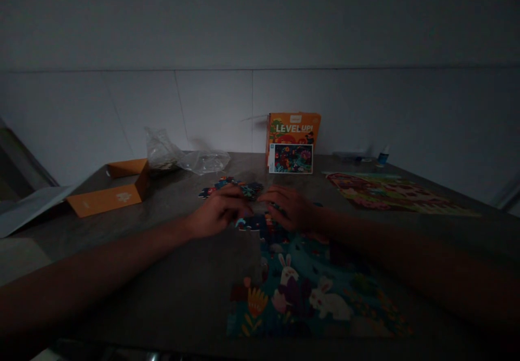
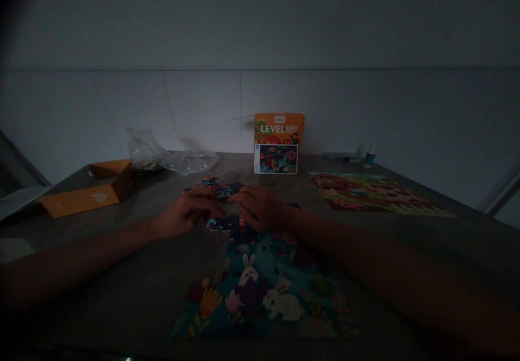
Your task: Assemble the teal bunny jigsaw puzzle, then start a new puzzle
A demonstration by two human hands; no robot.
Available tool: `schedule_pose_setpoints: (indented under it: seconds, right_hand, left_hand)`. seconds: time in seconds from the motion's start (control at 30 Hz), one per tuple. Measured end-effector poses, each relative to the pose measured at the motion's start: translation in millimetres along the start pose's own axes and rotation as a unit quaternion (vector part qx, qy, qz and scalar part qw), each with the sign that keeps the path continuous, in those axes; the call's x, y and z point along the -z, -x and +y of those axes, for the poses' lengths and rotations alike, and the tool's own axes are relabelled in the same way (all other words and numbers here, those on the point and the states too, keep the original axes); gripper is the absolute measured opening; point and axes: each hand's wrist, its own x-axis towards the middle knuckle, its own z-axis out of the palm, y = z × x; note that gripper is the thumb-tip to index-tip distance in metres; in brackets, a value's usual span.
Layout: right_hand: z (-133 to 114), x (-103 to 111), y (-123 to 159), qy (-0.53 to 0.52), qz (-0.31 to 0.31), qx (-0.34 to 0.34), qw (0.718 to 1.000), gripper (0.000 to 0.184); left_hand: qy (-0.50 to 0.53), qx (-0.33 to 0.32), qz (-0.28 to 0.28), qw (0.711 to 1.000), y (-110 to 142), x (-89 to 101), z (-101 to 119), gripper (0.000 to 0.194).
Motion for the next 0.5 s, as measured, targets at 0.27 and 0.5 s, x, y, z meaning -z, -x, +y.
schedule_pose_setpoints:
  seconds: [0.27,0.5]
  right_hand:
    - [0.2,0.9,-1.5,0.002,-0.015,-0.008,1.0,0.024]
    - [-1.5,1.1,-4.0,-0.024,-0.022,-0.028,0.999,0.025]
  left_hand:
    - [-0.117,0.069,-0.12,0.983,2.0,19.7,6.2,0.046]
    - [-0.058,0.074,-0.229,0.969,4.0,28.9,12.8,0.034]
